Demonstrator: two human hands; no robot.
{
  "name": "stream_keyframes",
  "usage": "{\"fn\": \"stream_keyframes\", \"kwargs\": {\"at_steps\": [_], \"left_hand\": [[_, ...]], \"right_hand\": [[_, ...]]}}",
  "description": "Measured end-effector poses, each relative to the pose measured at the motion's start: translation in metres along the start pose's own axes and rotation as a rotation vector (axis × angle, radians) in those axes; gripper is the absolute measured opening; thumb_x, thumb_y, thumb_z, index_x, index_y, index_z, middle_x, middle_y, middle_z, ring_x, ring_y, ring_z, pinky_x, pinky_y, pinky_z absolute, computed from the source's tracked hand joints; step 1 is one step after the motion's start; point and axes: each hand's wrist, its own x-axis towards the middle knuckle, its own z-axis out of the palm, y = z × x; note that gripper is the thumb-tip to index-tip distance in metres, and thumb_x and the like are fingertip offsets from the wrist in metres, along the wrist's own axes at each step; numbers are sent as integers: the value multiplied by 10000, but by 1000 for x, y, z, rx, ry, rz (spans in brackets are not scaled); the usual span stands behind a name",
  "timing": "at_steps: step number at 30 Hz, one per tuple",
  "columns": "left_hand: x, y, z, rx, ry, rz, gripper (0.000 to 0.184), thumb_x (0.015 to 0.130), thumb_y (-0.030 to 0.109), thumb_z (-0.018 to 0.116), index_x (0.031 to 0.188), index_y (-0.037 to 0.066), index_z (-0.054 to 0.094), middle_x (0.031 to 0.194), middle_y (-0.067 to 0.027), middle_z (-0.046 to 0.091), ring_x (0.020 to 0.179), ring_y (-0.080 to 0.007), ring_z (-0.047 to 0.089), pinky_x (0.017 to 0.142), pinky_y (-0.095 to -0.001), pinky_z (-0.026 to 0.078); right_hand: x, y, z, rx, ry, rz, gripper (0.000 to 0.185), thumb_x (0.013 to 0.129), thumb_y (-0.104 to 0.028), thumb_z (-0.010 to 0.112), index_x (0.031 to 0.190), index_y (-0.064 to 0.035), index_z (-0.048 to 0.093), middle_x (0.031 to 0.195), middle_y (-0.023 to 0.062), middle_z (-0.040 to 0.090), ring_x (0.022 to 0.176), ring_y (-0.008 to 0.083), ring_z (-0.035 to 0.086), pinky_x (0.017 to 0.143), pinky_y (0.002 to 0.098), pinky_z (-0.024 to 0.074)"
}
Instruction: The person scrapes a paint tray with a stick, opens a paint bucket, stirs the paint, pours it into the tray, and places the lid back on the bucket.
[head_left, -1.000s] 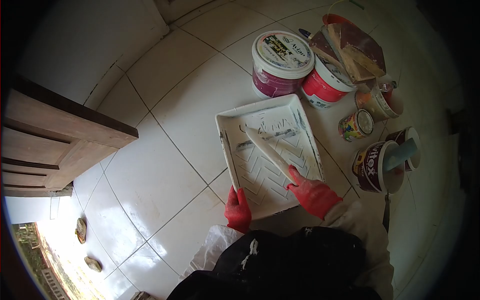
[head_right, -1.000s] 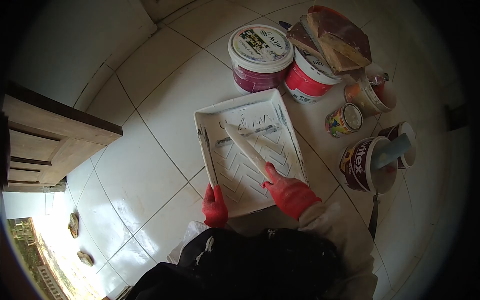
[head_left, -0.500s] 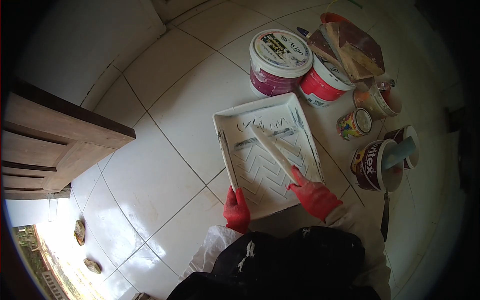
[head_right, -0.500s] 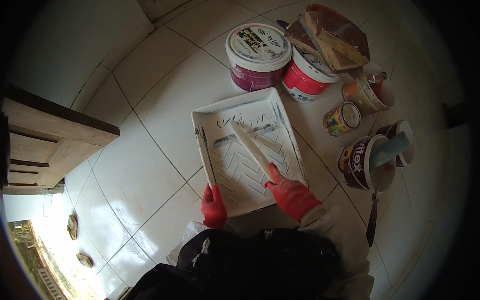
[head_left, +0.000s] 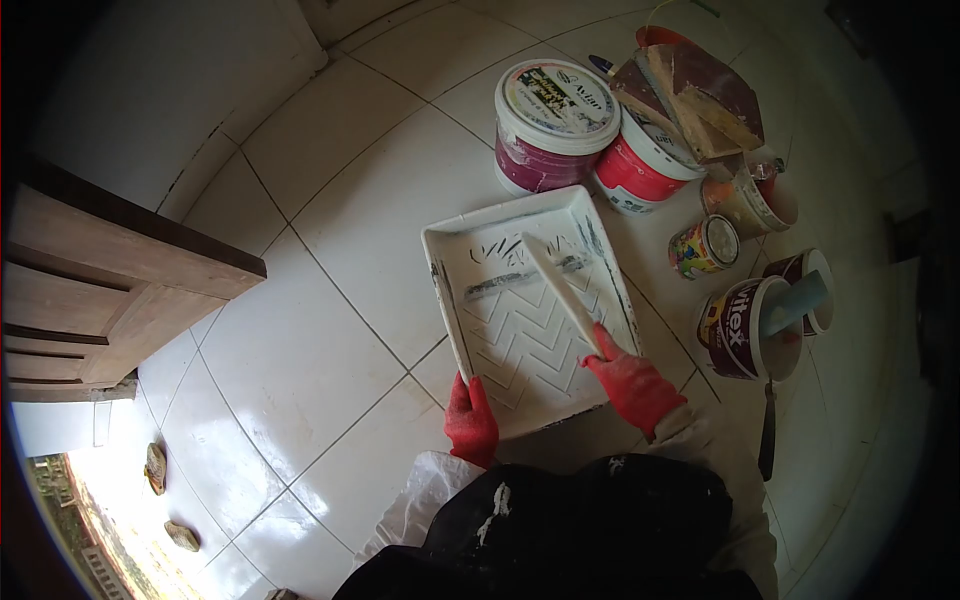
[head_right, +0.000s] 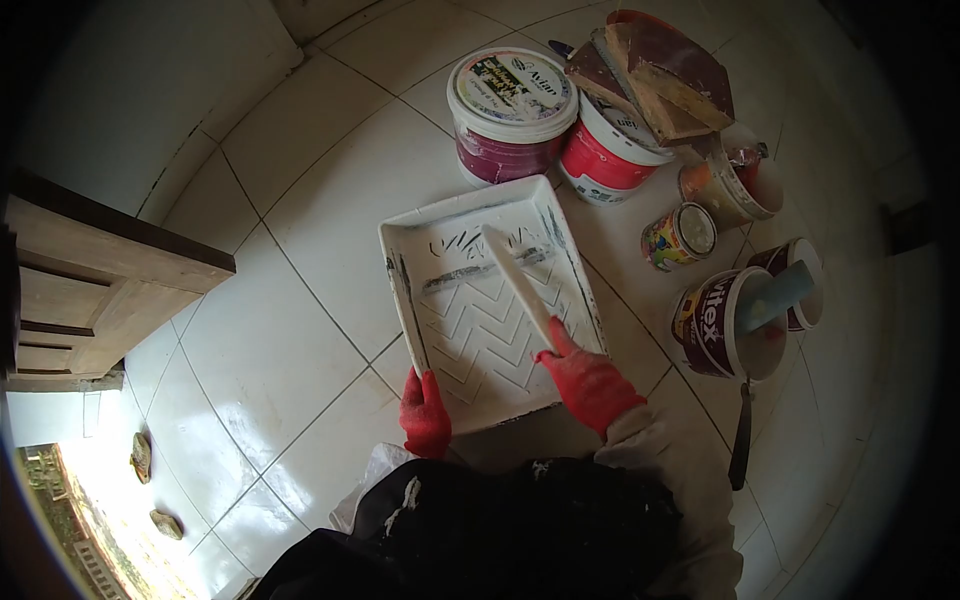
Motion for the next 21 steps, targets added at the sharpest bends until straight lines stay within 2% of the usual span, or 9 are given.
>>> {"fn": "stream_keyframes", "kwargs": {"at_steps": [1, 3, 5, 7, 11, 12, 14, 16, 21], "left_hand": [[-1, 0, 0, -11, 9, 9, 375, 988, 227, 527, 1301, 28, 576, 1161, -105, 673, 1083, -177, 607, 934, -309, 448], [-7, -4, 0, -14, 8, 11, 372, 989, 225, 526, 1298, 24, 577, 1159, -103, 673, 1085, -176, 605, 934, -307, 448], [-5, -7, 0, -54, -4, 19, 374, 988, 222, 529, 1304, 28, 574, 1161, -97, 672, 1083, -178, 604, 933, -302, 447], [-5, -8, 0, -80, -1, 20, 376, 988, 222, 531, 1309, 30, 571, 1162, -94, 672, 1081, -177, 604, 932, -300, 448], [-8, -5, 1, -75, 6, 34, 387, 988, 221, 531, 1327, 36, 557, 1169, -95, 669, 1078, -177, 604, 933, -300, 446], [-8, -4, 0, -76, 6, 36, 387, 988, 221, 531, 1327, 36, 557, 1169, -95, 669, 1078, -177, 604, 933, -300, 446], [-7, -4, 1, -87, 5, 14, 394, 989, 227, 531, 1333, 36, 552, 1173, -101, 667, 1083, -179, 604, 937, -302, 444], [-7, -4, 1, -79, 2, 6, 396, 989, 232, 532, 1333, 36, 552, 1174, -103, 667, 1085, -180, 604, 937, -303, 444], [-7, -5, -1, -101, 3, 16, 402, 988, 246, 535, 1330, 35, 554, 1172, -109, 668, 1088, -186, 606, 939, -307, 445]], "right_hand": [[-3, 3, 9, -161, 64, -210, 501, 996, -324, 478, 1442, -120, 375, 1172, 250, 603, 963, 405, 628, 838, 429, 503], [-13, -8, 19, 68, -69, -74, 515, 1002, -289, 472, 1444, -60, 345, 1087, 254, 631, 883, 404, 638, 757, 443, 514], [-5, 2, 9, -29, 4, -283, 500, 1000, -287, 476, 1437, -71, 361, 1100, 251, 629, 877, 405, 636, 776, 449, 507], [-6, -15, -22, 129, -41, 156, 492, 998, -288, 483, 1425, -61, 390, 1169, 247, 605, 880, 406, 633, 807, 447, 500], [-15, 0, 15, -36, -25, -345, 512, 1003, -300, 467, 1441, -64, 344, 1279, 237, 543, 914, 397, 628, 820, 442, 498], [-12, -9, 1, -11, -149, -53, 551, 999, -336, 472, 1458, -75, 316, 1198, 250, 585, 904, 402, 628, 801, 444, 493], [3, 6, 0, -24, -18, -152, 575, 993, -356, 479, 1470, -85, 304, 1093, 259, 612, 889, 410, 629, 791, 448, 489], [-3, -31, -25, 92, -92, 179, 607, 983, -393, 492, 1483, -111, 296, 827, 263, 636, 829, 423, 629, 753, 463, 476], [8, 0, 13, 15, -89, -178, 580, 989, -399, 482, 1467, -112, 321, 837, 256, 634, 775, 417, 626, 698, 476, 477]]}}
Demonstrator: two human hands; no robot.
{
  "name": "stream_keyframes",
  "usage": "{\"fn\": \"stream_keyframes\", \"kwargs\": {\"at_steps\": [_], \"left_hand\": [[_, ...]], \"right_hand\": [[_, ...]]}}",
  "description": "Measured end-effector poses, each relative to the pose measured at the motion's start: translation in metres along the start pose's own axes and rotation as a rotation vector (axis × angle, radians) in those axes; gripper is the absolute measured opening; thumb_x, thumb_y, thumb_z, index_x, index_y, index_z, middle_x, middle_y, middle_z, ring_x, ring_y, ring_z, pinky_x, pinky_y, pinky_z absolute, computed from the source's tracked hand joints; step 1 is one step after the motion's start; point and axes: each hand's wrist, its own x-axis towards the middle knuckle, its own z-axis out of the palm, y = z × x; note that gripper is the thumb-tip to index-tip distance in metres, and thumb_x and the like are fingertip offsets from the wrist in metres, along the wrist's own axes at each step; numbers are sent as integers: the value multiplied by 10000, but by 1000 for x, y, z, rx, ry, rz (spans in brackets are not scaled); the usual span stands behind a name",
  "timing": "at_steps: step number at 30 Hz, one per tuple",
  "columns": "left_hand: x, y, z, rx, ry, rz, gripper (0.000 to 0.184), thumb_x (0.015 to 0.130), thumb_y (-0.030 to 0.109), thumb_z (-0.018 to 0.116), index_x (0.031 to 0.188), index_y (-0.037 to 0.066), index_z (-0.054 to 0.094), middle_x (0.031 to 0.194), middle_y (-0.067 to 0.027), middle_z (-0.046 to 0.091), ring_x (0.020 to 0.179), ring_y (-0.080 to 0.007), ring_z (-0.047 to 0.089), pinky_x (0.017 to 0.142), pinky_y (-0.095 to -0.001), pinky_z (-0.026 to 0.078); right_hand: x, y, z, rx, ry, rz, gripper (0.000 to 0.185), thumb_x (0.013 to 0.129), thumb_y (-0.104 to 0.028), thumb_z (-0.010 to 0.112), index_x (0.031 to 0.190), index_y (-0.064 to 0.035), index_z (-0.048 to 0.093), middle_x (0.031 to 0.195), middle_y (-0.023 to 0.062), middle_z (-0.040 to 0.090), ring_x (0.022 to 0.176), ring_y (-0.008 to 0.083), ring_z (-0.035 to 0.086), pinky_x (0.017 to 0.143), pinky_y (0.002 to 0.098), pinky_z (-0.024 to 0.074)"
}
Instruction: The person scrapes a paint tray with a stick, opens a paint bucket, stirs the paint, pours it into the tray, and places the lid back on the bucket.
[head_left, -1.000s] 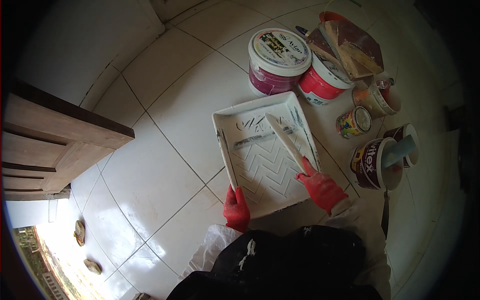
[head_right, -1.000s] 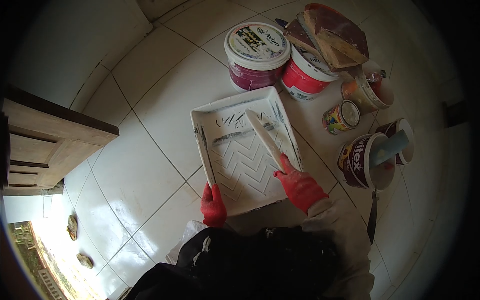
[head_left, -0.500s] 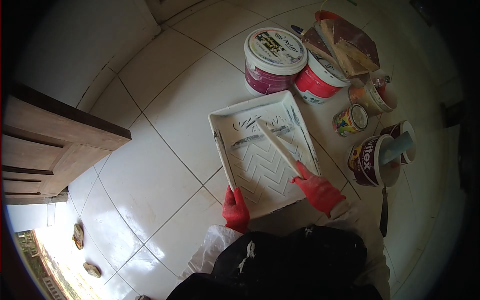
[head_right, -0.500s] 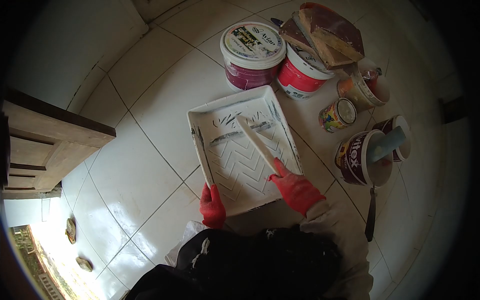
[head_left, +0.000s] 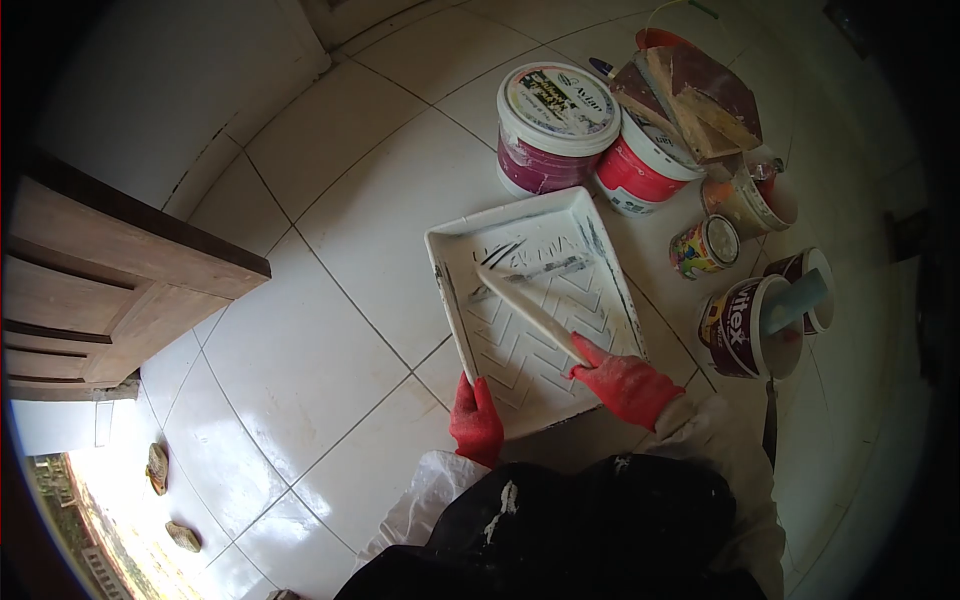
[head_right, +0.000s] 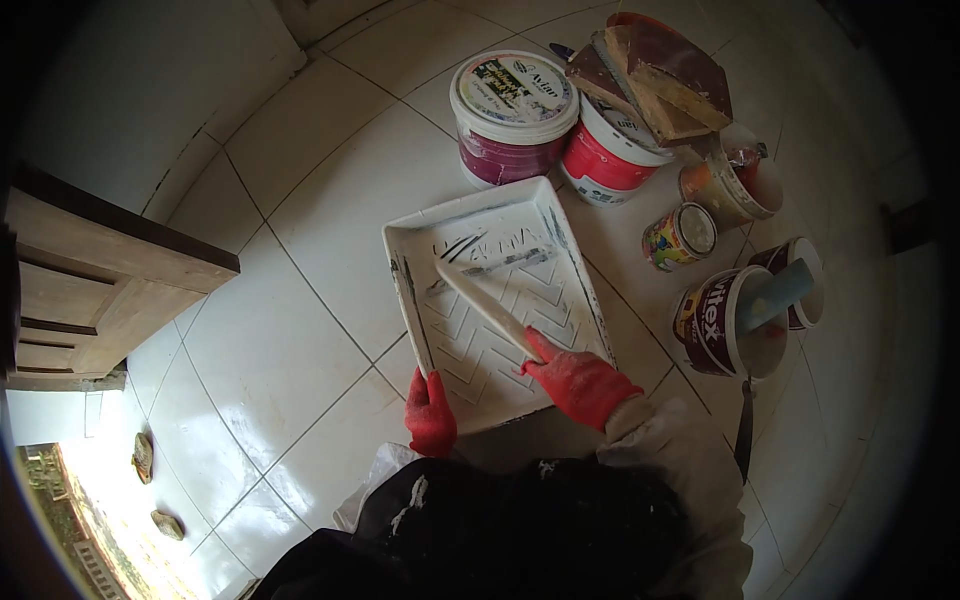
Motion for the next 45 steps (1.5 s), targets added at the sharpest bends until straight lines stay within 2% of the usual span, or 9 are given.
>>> {"fn": "stream_keyframes", "kwargs": {"at_steps": [8, 11, 18, 24, 26, 30, 32, 38, 45], "left_hand": [[-1, 5, 1, 71, -2, -3, 392, 991, 230, 517, 1327, 30, 555, 1184, -108, 661, 1104, -184, 599, 947, -307, 442], [1, -1, -2, 134, -24, -50, 397, 990, 268, 517, 1345, 93, 546, 1151, -118, 683, 1086, -217, 631, 927, -327, 458], [4, -11, -1, 95, -7, 45, 399, 987, 274, 521, 1338, 87, 553, 1151, -119, 684, 1083, -217, 633, 921, -329, 463], [1, -1, 0, 94, -2, 40, 386, 992, 252, 504, 1337, 85, 553, 1152, -126, 681, 1078, -231, 636, 924, -335, 463], [2, -5, -1, 102, -23, 53, 386, 991, 252, 502, 1334, 82, 555, 1155, -126, 678, 1076, -232, 635, 922, -336, 463], [1, -1, -3, 139, -30, 55, 382, 991, 249, 502, 1327, 76, 559, 1155, -125, 677, 1080, -228, 632, 921, -336, 463], [1, -1, -3, 143, -44, 39, 379, 990, 249, 500, 1321, 75, 562, 1152, -124, 677, 1085, -232, 630, 924, -339, 461], [-2, 11, -4, 184, -41, 30, 382, 990, 250, 498, 1322, 73, 560, 1150, -126, 678, 1085, -237, 630, 927, -342, 458], [-1, 2, -1, 99, -26, 24, 396, 990, 244, 501, 1346, 76, 545, 1187, -123, 667, 1113, -226, 617, 951, -336, 449]], "right_hand": [[-2, -23, -4, 6, -40, 166, 617, 975, -404, 497, 1483, -126, 287, 975, 232, 645, 891, 417, 620, 769, 465, 477], [-1, -2, 14, -35, 161, 179, 660, 948, -383, 547, 1491, -132, 270, 1054, 187, 656, 963, 376, 621, 796, 449, 476], [-18, -31, 6, -110, 81, 336, 696, 896, -359, 624, 1471, -130, 305, 1113, 172, 633, 996, 348, 622, 817, 453, 490], [-37, -12, 23, -198, 556, 152, 690, 830, -291, 710, 1410, -115, 381, 1092, 80, 632, 948, 312, 634, 754, 443, 519], [-49, -27, 14, -140, 453, 405, 664, 836, -346, 688, 1420, -217, 400, 1384, 30, 526, 1082, 299, 621, 908, 400, 524], [-59, -69, -16, 91, 199, 821, 621, 836, -350, 689, 1394, -317, 419, 1287, -2, 612, 1009, 298, 656, 839, 414, 548], [-60, -66, -5, 15, 251, 790, 326, 879, -340, 666, 1135, -222, 501, 1089, -107, 658, 801, 242, 683, 574, 434, 495], [-71, -20, 25, -31, 440, 145, 525, 894, -308, 653, 1370, -177, 474, 937, -29, 702, 640, 179, 668, 514, 340, 484], [-62, 10, 49, 6, 511, -56, 593, 874, -330, 668, 1406, -147, 481, 737, -20, 687, 542, 173, 635, 489, 333, 480]]}}
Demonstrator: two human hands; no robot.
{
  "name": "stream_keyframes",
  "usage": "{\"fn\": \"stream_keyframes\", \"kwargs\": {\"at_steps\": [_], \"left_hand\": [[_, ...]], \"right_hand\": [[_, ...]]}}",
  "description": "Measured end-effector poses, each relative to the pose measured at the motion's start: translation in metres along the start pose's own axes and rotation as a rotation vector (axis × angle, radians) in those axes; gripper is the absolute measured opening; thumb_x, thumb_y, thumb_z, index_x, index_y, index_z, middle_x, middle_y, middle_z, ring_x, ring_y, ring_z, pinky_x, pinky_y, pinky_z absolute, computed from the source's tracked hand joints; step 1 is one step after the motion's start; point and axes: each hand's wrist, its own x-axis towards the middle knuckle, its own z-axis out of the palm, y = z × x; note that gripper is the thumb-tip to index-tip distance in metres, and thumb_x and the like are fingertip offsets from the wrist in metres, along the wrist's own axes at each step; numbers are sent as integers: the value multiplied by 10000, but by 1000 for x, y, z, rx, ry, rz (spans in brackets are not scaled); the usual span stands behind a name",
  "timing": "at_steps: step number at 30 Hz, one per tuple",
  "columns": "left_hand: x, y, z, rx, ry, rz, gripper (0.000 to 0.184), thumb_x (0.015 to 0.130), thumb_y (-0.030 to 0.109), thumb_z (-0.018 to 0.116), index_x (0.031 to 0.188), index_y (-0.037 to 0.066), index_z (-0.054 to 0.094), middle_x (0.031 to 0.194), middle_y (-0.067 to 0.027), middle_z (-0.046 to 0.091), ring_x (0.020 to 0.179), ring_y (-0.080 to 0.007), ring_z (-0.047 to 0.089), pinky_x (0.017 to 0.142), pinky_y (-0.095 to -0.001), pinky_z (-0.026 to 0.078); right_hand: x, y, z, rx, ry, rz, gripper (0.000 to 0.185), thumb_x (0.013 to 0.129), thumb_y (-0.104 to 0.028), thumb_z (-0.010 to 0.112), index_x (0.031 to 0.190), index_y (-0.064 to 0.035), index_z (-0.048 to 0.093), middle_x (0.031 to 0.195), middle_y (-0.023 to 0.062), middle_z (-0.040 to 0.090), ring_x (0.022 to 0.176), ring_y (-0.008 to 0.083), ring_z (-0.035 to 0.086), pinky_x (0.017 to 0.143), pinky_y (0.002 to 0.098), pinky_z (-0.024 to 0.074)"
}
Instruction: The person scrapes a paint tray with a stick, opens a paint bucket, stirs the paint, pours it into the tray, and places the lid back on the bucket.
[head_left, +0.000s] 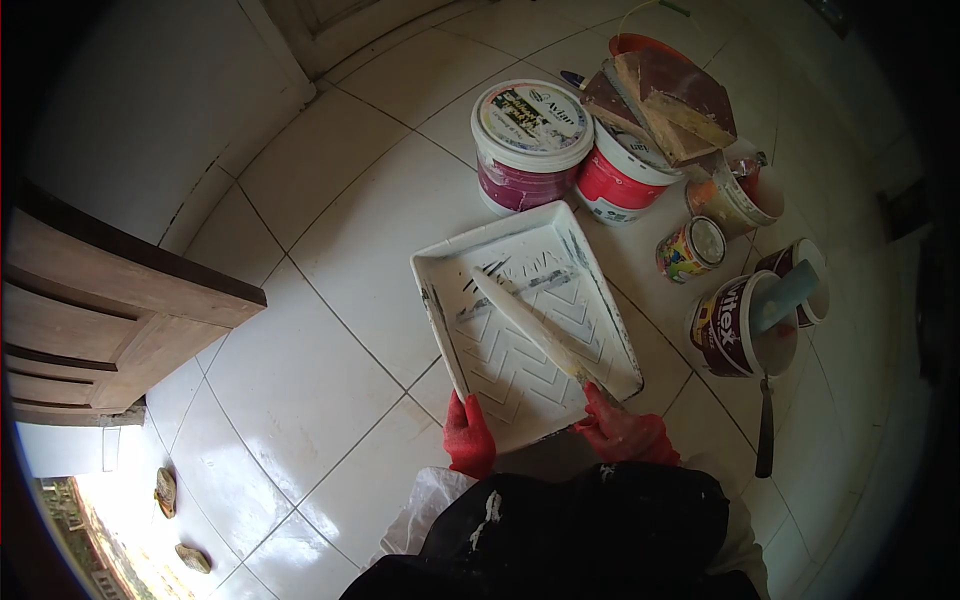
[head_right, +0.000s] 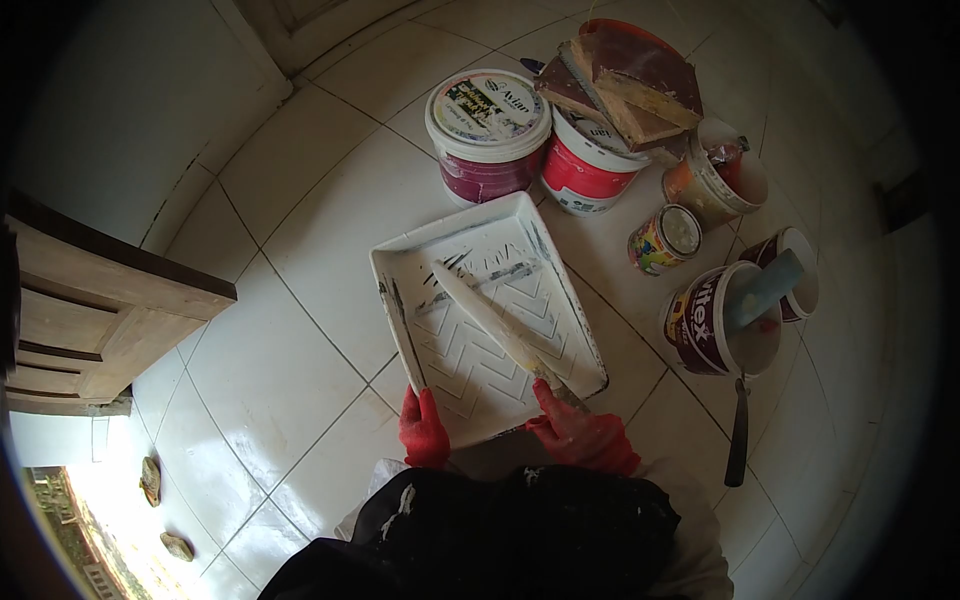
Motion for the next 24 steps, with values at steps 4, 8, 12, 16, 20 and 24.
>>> {"fn": "stream_keyframes", "kwargs": {"at_steps": [4, 8, 12, 16, 20, 24], "left_hand": [[3, -6, 2, -63, 11, 19, 394, 990, 220, 524, 1334, 29, 550, 1198, -94, 655, 1107, -176, 592, 959, -303, 432], [0, -1, 2, -60, 19, 12, 393, 991, 220, 522, 1335, 31, 549, 1196, -97, 655, 1108, -179, 591, 959, -304, 432], [2, -3, 0, -34, -23, 13, 399, 992, 227, 505, 1357, 68, 534, 1204, -116, 659, 1123, -210, 605, 966, -325, 439], [0, 4, -2, -22, -17, -9, 400, 992, 236, 505, 1357, 74, 535, 1206, -120, 658, 1131, -216, 604, 965, -328, 441], [1, -1, -1, 12, -16, 14, 399, 990, 242, 509, 1352, 76, 540, 1204, -121, 660, 1134, -220, 606, 965, -330, 442], [2, -5, 0, -30, -13, 25, 400, 989, 242, 510, 1352, 76, 541, 1199, -119, 663, 1130, -218, 607, 965, -329, 442]], "right_hand": [[0, 1, 1, -158, -43, -17, 628, 829, -415, 695, 1374, -157, 524, 590, -1, 622, 438, 181, 573, 436, 346, 451], [0, 4, 3, -239, -42, -92, 691, 801, -469, 704, 1387, -158, 511, 528, 15, 572, 408, 196, 549, 417, 369, 442], [4, -15, -10, -300, -53, -53, 556, 786, -513, 704, 1209, -157, 644, 541, 24, 567, 437, 199, 564, 417, 382, 439], [7, -20, -19, -264, -400, 192, 444, 770, -608, 668, 873, -183, 742, 620, 53, 622, 538, 223, 628, 517, 364, 487], [2, -37, -5, -406, -397, 537, 439, 778, -609, 652, 868, -197, 771, 727, 75, 682, 634, 262, 675, 605, 366, 534], [15, -67, -27, -232, -120, 896, 393, 708, -579, 729, 707, -187, 708, 763, 32, 652, 616, 300, 635, 548, 423, 478]]}}
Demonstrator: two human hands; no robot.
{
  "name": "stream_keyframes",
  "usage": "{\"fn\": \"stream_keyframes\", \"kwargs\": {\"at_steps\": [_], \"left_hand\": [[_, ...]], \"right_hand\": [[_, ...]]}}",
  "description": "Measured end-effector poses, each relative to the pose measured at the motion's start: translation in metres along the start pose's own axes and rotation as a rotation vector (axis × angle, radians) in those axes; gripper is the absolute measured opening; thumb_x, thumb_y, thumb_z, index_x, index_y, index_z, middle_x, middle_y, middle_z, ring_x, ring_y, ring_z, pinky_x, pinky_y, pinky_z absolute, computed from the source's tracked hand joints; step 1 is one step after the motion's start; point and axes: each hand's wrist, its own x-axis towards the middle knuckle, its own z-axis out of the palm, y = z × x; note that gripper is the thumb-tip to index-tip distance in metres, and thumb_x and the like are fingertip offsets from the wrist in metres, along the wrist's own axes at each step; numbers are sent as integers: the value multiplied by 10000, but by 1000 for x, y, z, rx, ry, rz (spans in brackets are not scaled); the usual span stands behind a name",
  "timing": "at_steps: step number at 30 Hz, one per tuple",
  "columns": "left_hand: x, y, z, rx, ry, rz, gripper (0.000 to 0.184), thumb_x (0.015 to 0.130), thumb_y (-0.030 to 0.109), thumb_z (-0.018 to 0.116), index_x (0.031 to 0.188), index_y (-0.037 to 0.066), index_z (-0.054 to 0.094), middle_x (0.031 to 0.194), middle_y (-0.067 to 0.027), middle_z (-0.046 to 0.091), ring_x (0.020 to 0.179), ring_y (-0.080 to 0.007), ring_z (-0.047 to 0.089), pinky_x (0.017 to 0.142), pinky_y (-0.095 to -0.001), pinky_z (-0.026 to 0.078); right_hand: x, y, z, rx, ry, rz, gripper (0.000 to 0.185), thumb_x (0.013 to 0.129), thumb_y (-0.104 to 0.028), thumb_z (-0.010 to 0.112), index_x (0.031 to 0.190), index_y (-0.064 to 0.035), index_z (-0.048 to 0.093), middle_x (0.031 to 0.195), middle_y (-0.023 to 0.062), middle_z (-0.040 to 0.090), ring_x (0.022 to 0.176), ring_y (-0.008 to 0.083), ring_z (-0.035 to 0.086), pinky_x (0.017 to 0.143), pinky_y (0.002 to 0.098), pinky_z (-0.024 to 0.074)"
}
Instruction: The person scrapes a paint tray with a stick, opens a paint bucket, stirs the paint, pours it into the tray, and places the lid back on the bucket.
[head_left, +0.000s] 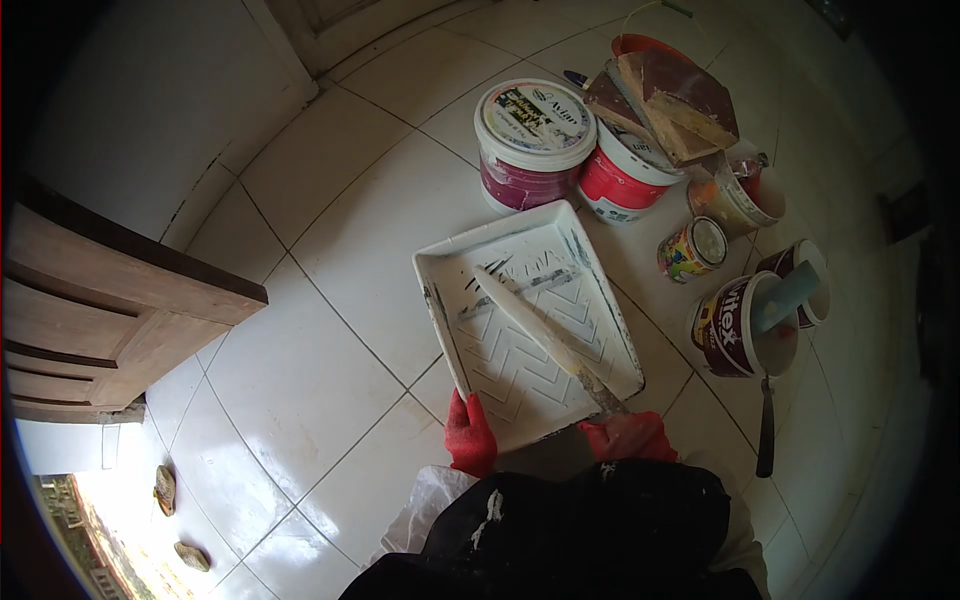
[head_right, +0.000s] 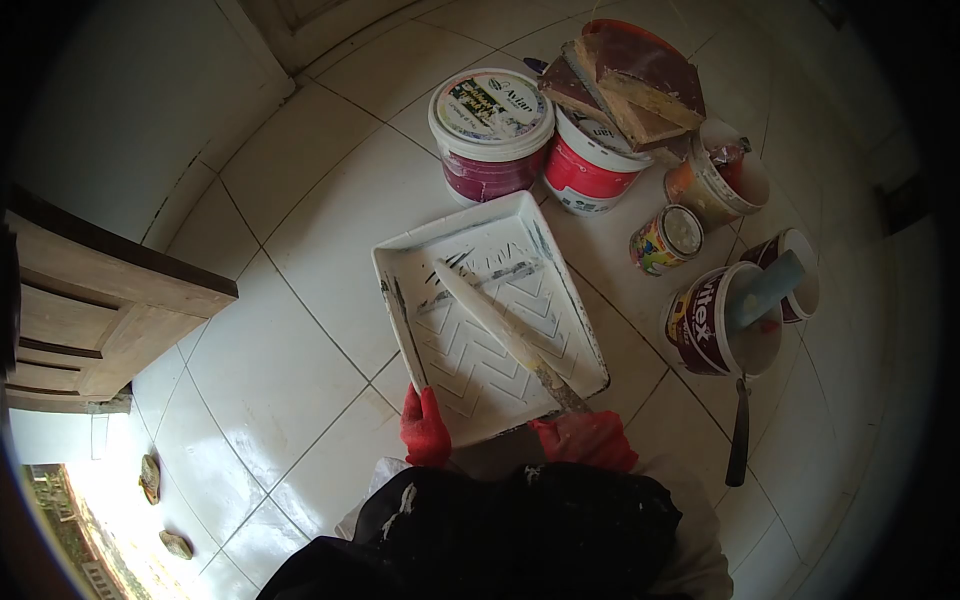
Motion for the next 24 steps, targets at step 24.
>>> {"fn": "stream_keyframes", "kwargs": {"at_steps": [24], "left_hand": [[-2, -11, 0, -92, -24, -67, 393, 994, 225, 515, 1339, 36, 538, 1160, -109, 670, 1074, -177, 611, 913, -305, 459]], "right_hand": [[72, -26, -22, -95, -236, -699, 538, 969, -323, 535, 1452, -169, 354, 960, 214, 625, 895, 404, 615, 757, 494, 497]]}}
